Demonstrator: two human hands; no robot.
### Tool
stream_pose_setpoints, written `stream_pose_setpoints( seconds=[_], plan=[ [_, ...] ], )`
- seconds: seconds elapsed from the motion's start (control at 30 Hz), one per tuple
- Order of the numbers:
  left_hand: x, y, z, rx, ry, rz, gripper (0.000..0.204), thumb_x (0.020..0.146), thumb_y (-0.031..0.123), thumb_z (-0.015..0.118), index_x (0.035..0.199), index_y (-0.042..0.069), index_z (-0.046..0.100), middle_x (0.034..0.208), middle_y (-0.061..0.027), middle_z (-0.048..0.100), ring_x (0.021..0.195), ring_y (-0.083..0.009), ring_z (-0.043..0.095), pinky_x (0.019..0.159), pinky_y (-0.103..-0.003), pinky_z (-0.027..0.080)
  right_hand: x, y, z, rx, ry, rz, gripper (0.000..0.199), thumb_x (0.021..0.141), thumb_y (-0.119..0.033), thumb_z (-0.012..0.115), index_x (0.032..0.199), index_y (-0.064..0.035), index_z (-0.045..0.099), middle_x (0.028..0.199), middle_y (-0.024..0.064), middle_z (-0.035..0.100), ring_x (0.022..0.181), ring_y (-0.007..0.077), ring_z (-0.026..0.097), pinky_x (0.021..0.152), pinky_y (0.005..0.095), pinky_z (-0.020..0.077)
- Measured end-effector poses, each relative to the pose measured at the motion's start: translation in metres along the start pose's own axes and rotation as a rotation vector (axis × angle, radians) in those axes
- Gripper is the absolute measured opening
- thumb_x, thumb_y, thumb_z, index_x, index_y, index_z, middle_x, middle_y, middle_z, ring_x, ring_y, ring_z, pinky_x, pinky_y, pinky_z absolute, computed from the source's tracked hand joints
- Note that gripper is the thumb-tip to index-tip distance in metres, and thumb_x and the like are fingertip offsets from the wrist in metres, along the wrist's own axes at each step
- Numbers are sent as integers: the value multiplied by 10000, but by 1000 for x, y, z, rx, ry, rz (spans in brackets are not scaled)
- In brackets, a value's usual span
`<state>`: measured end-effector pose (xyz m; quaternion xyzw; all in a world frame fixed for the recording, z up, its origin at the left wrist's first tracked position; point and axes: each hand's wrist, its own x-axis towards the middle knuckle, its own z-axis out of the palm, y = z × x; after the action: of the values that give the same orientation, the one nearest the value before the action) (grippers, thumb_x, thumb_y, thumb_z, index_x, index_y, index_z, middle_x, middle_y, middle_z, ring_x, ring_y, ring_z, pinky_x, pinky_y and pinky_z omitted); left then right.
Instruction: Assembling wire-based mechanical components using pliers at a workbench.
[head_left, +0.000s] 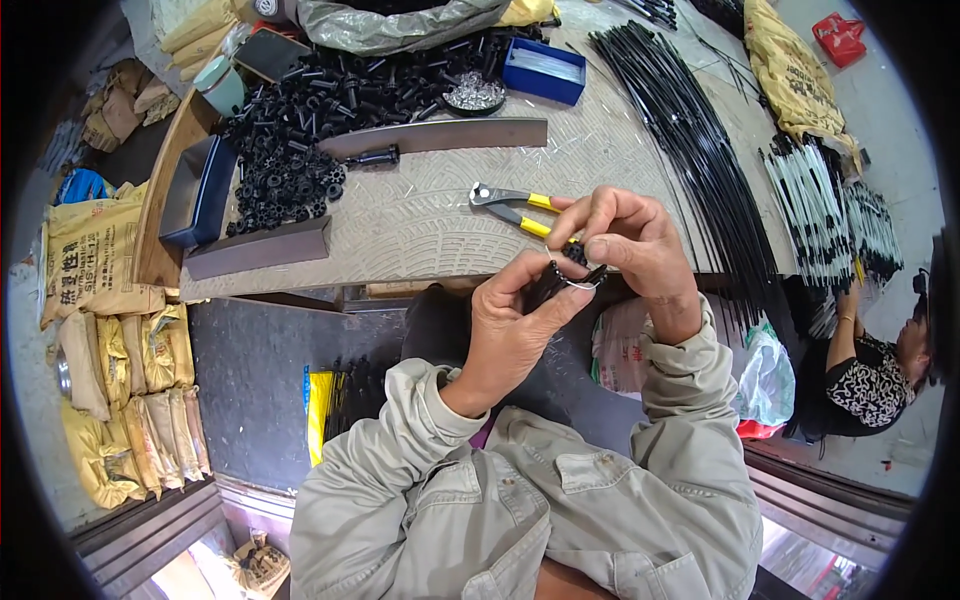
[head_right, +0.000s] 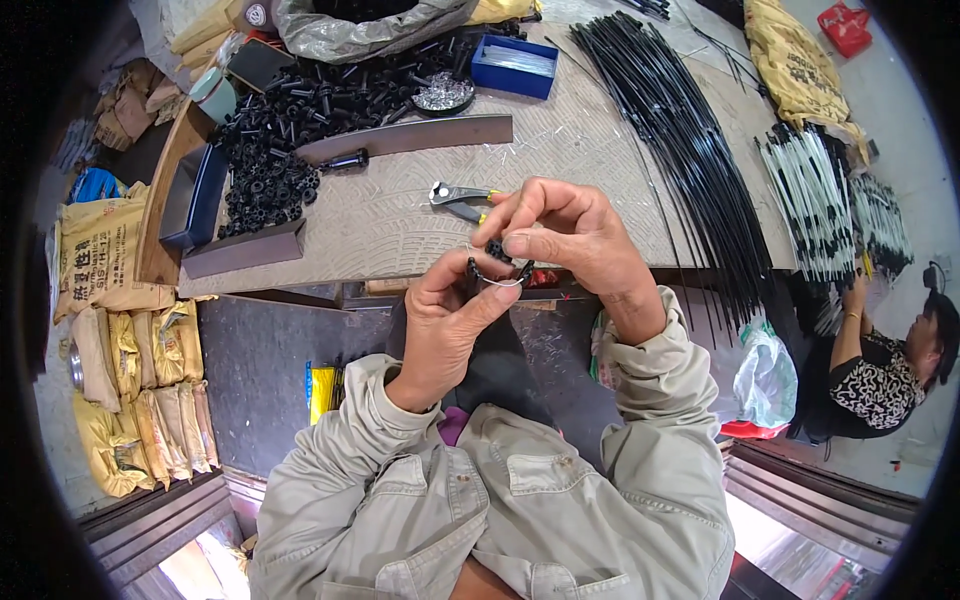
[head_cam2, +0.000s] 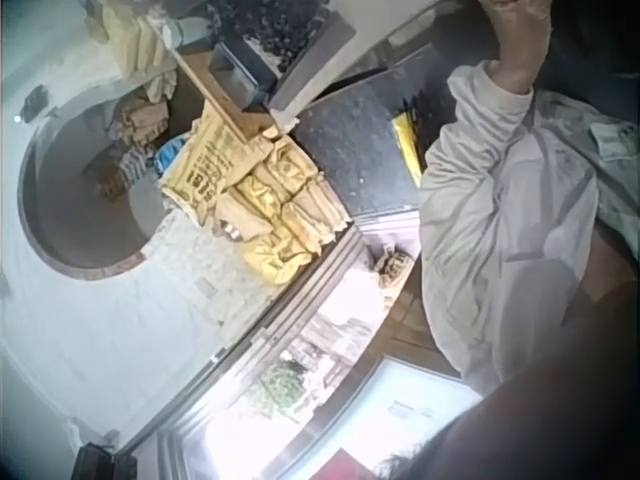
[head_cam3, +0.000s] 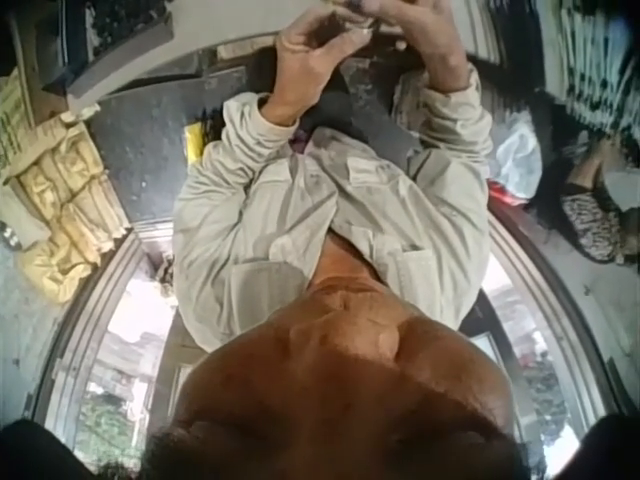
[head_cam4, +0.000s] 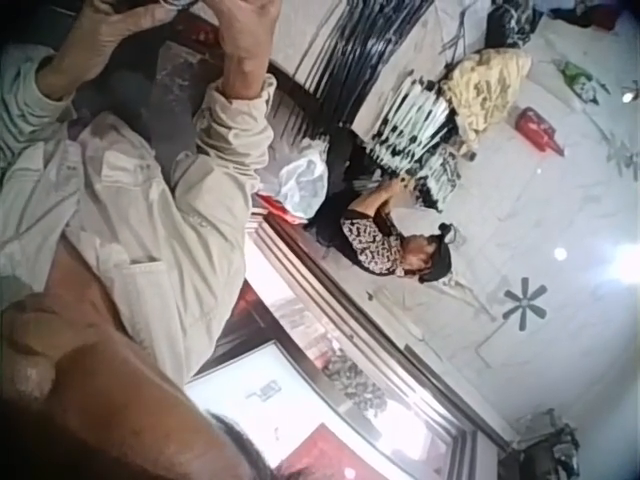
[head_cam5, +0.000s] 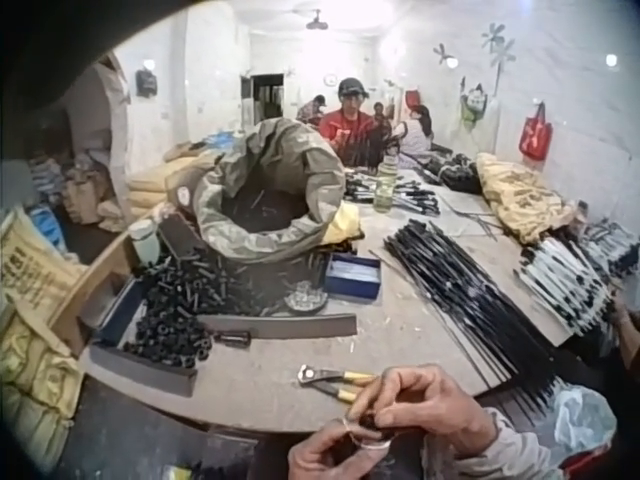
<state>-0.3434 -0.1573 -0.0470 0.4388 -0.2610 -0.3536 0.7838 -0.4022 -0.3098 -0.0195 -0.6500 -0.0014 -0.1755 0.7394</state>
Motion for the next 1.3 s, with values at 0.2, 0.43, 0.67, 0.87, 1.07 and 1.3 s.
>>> stream_pose_setpoints(
  seconds=[0.2,0.43,0.67,0.87,1.07,1.3],
  plan=[
    [1,2,-5,-58,54,-28,160,778,3,660,925,15,597,820,50,549,738,-4,457,666,-149,380,-3,-21,16,-832,20,-273,250,640,-183,764,791,-87,589,780,-4,598,784,134,576,1030,443,217],
    [3,5,-8,-138,14,19,180,820,-31,541,999,-20,545,854,17,553,800,-54,506,770,-195,409,-9,-18,30,-954,134,-280,229,627,-90,686,832,-106,584,772,-5,557,914,175,541,1056,471,61],
    [3,2,-18,-157,21,13,261,820,90,638,1045,-8,549,899,3,543,746,-42,466,677,-184,385,-11,-24,37,-1193,222,-447,216,605,-80,669,802,-112,585,788,5,572,946,196,542,1050,489,74],
    [2,7,-15,-125,59,57,286,804,45,644,1068,-10,550,937,-14,553,827,-65,493,748,-199,403,-13,-18,41,-1269,287,-574,173,639,-113,645,796,-101,573,751,6,545,899,183,542,1040,512,80],
    [3,7,-20,-89,26,114,279,815,28,618,1081,-9,541,979,-30,568,879,-84,523,794,-219,417,-14,-4,40,-1265,313,-738,237,639,-97,699,851,-99,595,824,7,580,913,209,558,1037,511,134],
    [-2,1,-33,-130,14,129,274,812,86,642,1050,-4,539,915,-28,581,757,-91,539,704,-228,452,-28,30,52,130,377,-81,204,687,-46,679,845,22,568,873,83,559,872,163,530,819,270,400]
  ],
)
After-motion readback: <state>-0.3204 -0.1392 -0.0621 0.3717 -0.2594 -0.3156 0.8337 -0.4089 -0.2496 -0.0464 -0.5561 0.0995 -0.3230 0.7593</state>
